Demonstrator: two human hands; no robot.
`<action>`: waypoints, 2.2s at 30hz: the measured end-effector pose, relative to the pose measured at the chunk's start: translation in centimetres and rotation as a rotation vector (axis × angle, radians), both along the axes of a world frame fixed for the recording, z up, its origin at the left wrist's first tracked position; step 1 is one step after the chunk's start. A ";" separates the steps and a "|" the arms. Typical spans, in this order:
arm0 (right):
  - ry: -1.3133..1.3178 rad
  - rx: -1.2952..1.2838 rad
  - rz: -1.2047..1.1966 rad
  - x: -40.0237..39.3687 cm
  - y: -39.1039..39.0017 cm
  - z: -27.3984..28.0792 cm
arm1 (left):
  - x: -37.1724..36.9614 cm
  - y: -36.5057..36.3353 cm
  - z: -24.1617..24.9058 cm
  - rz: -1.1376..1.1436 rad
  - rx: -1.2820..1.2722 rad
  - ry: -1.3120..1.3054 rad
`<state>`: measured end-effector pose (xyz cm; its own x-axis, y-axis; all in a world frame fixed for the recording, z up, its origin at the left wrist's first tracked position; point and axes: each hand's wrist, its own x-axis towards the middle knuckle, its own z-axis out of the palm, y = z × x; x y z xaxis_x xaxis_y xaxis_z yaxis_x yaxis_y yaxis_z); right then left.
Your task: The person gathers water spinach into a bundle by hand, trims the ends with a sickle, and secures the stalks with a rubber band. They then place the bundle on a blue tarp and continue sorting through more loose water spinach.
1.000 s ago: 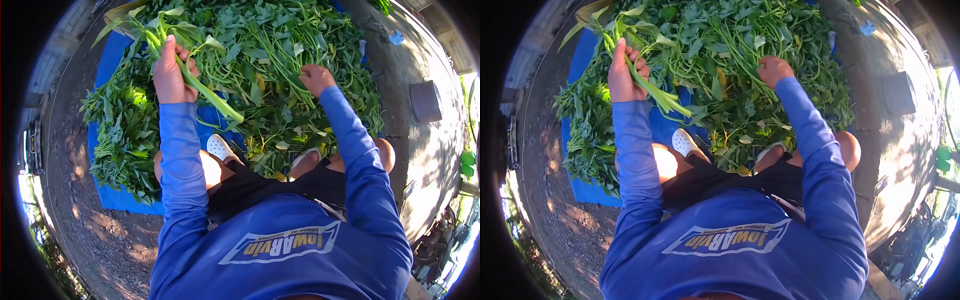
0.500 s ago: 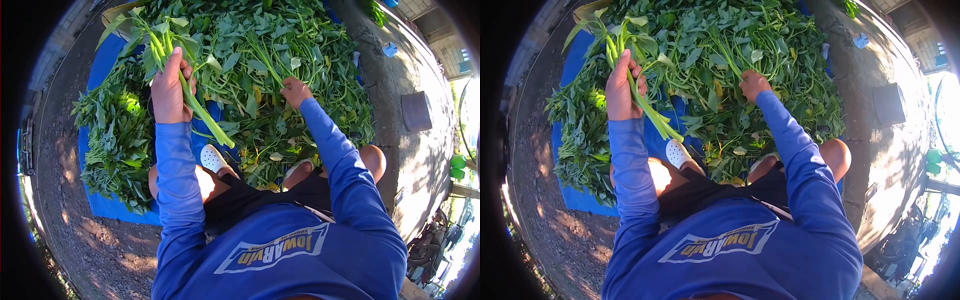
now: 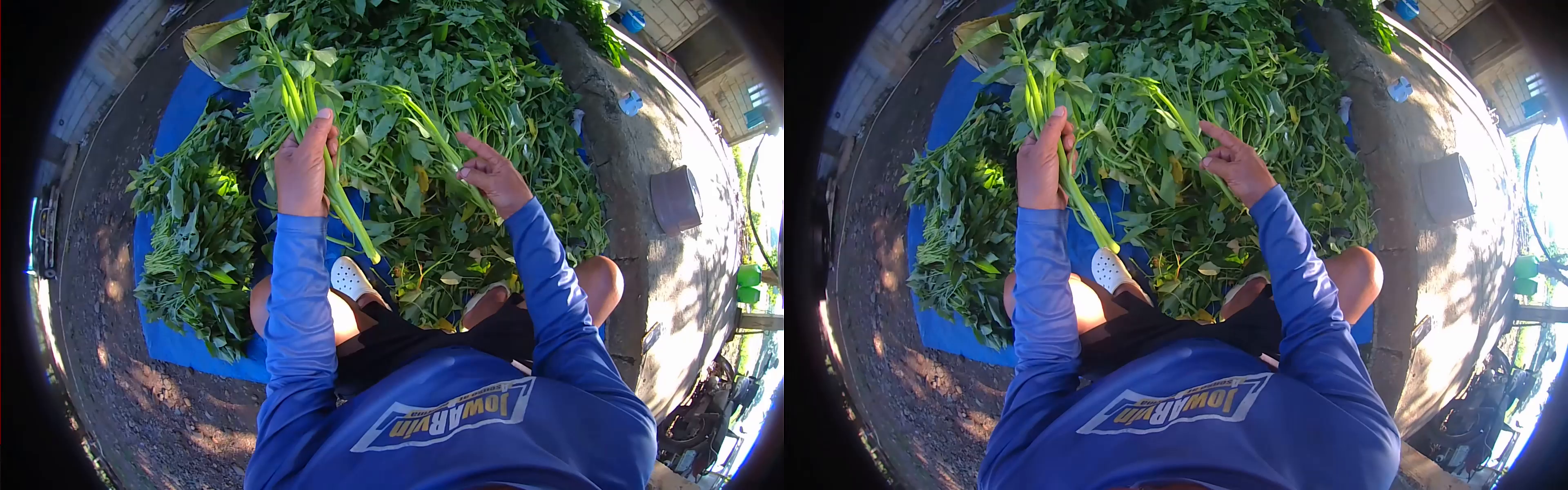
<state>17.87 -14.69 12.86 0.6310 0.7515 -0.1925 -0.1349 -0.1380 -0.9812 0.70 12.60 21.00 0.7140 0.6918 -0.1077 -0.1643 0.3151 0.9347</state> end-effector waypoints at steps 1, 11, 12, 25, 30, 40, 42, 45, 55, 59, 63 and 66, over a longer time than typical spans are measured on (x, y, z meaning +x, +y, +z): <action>0.010 -0.046 0.055 -0.6 -0.7 0.0 | -0.2 -0.1 -0.2 -0.003 -0.003 0.002; 0.013 -0.026 -0.108 -4.3 -1.0 1.6 | -0.1 -0.6 -0.4 -0.019 0.011 -0.019; -0.093 0.003 -0.151 -4.5 -0.5 0.4 | 0.0 -0.8 -0.5 -0.031 -0.007 -0.040; -0.175 0.130 -0.065 -9.8 2.7 2.3 | 1.7 -6.3 -6.3 -0.254 0.065 0.001; -0.155 0.115 0.013 -10.4 3.0 2.7 | 2.1 -7.9 -6.0 -0.252 -0.230 -0.032; -0.436 0.066 -0.227 -9.5 -3.4 5.2 | 1.3 -2.6 -2.9 -0.377 -0.127 -0.113; -0.592 -0.041 -0.078 -12.1 -4.0 6.4 | 1.0 -2.6 -2.4 -0.379 -0.142 -0.150; -0.914 0.013 -0.076 -13.8 -2.9 3.9 | 1.1 -3.1 -2.2 -0.386 -0.182 -0.172; -1.022 0.132 -0.176 -14.8 -1.9 2.7 | 1.9 -3.3 -3.4 -0.185 -0.221 -0.125; -0.711 0.017 -0.151 -15.0 -1.1 2.9 | 2.1 -4.1 -3.0 0.024 -0.051 -0.144; -0.673 -0.365 0.110 -14.0 0.1 4.0 | 2.1 -5.5 -3.3 0.104 0.134 -0.118; -0.810 -0.621 0.327 -10.9 -0.2 6.0 | 2.0 -6.4 -3.3 0.073 0.184 -0.112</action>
<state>6.99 -14.84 18.83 0.5282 0.8218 -0.2136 0.6588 -0.5554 -0.5075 2.65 6.21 17.71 0.6619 0.7426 0.1018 -0.2862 0.1248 0.9500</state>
